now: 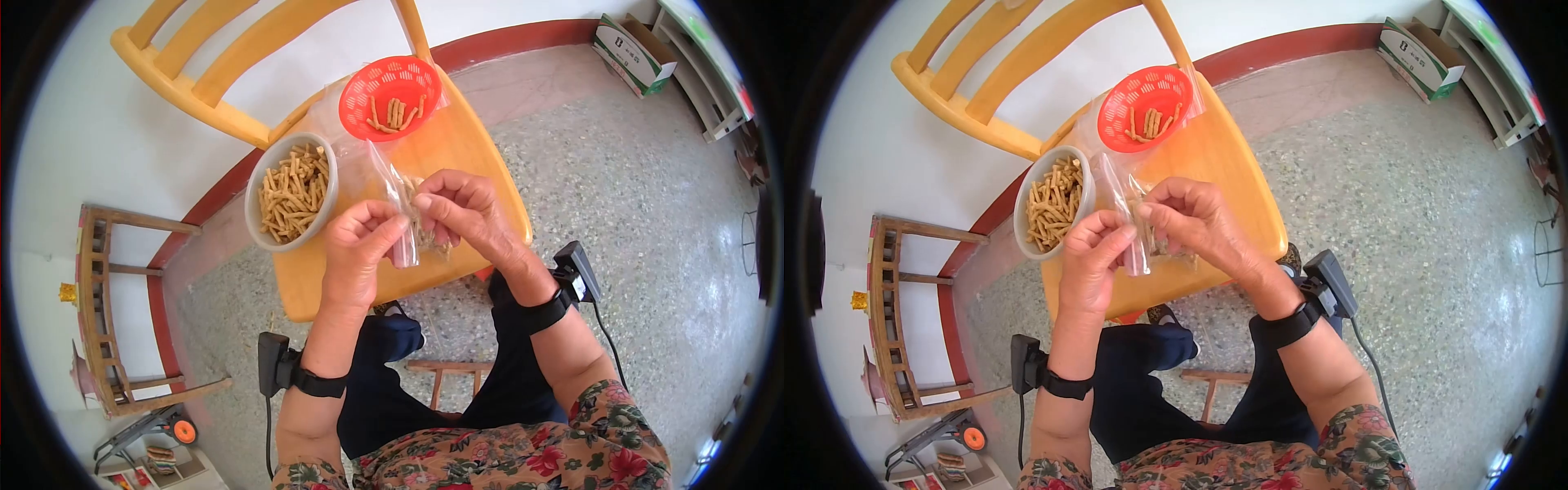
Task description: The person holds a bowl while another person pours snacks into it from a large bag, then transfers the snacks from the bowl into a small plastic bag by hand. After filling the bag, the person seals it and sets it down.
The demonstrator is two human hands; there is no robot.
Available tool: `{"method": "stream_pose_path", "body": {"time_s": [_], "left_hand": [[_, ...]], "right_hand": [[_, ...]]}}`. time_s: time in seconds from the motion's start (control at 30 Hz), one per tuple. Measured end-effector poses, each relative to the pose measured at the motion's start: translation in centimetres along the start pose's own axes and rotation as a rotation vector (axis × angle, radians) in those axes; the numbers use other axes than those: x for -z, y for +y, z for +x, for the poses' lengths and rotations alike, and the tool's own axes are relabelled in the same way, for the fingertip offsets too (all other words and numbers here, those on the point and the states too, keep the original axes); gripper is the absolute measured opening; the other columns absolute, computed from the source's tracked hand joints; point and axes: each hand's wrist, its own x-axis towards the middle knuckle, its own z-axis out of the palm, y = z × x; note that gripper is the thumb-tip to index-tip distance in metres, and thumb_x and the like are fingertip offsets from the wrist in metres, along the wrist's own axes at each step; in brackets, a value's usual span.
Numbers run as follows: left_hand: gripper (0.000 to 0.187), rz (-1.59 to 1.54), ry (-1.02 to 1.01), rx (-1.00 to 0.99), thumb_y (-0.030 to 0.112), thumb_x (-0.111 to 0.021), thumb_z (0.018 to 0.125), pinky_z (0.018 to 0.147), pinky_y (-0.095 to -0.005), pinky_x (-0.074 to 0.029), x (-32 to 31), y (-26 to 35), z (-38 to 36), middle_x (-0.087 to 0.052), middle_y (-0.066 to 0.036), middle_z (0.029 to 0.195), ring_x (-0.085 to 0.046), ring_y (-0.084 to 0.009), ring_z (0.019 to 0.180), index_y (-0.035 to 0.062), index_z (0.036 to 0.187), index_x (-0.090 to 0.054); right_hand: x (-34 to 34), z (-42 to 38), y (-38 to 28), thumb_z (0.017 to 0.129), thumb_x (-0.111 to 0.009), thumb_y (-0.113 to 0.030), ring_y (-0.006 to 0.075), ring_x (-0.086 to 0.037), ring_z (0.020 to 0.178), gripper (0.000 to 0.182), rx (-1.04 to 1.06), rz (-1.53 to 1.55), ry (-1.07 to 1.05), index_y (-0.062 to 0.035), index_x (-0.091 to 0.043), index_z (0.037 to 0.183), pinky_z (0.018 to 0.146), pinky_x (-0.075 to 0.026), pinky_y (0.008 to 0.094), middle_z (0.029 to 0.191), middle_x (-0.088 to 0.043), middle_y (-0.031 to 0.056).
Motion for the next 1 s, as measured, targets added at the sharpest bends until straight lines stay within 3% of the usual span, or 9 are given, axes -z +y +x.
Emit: {"method": "stream_pose_path", "body": {"time_s": [0.1,0.23,0.5,0.8,1.0], "left_hand": [[0.009,0.090,-0.025,-0.040,0.007,-0.063,0.078,0.046,-0.0181,-0.043,-0.6,-0.5,-0.1,-0.058,-0.002,0.068,-0.053,-0.0063,0.054,0.0026,0.081,-0.056],[0.009,0.201,-0.055,-0.087,0.008,-0.063,0.078,0.046,-0.0183,-0.043,-0.8,-0.8,0.0,-0.058,-0.002,0.067,-0.054,-0.0063,0.053,0.0033,0.079,-0.055],[0.012,0.172,-0.060,-0.051,0.010,-0.061,0.081,0.043,-0.0173,-0.042,0.0,-1.2,0.0,-0.059,-0.004,0.066,-0.051,-0.0052,0.050,0.0015,0.077,-0.055],[0.011,0.026,-0.020,-0.039,0.010,-0.056,0.082,0.044,-0.0187,-0.044,1.0,-1.5,-0.3,-0.058,-0.005,0.064,-0.053,-0.0074,0.050,0.0029,0.074,-0.053],[0.008,-0.023,0.126,-0.078,0.006,-0.054,0.080,0.043,-0.0192,-0.043,1.9,-1.3,-0.9,-0.058,-0.006,0.062,-0.054,-0.0093,0.049,0.0034,0.073,-0.052]], "right_hand": [[-0.8,0.5,0.3,0.080,-0.063,-0.018,0.0051,-0.052,0.055,0.019,-0.030,0.040,-0.019,-0.0009,-0.057,0.079,0.046,-0.041,0.0184,0.064,-0.058,0.0022],[-1.1,0.7,0.1,0.079,-0.064,-0.018,0.0048,-0.052,0.053,0.018,-0.117,-0.069,0.020,-0.0012,-0.057,0.077,0.044,-0.040,0.0186,0.061,-0.057,0.0017],[-1.4,1.4,2.1,0.082,-0.056,-0.012,0.0048,-0.050,0.051,0.015,0.034,-0.067,0.030,-0.0002,-0.057,0.073,0.044,-0.040,0.0198,0.058,-0.056,0.0014],[-1.8,1.4,2.0,0.087,-0.051,-0.012,0.0047,-0.049,0.050,0.013,-0.001,-0.003,0.001,-0.0018,-0.055,0.080,0.044,-0.040,0.0194,0.060,-0.053,-0.0002],[-1.5,1.5,1.9,0.088,-0.050,-0.018,0.0029,-0.048,0.048,0.016,-0.018,-0.013,0.037,-0.0051,-0.054,0.081,0.041,-0.035,0.0158,0.063,-0.053,-0.0020]]}}
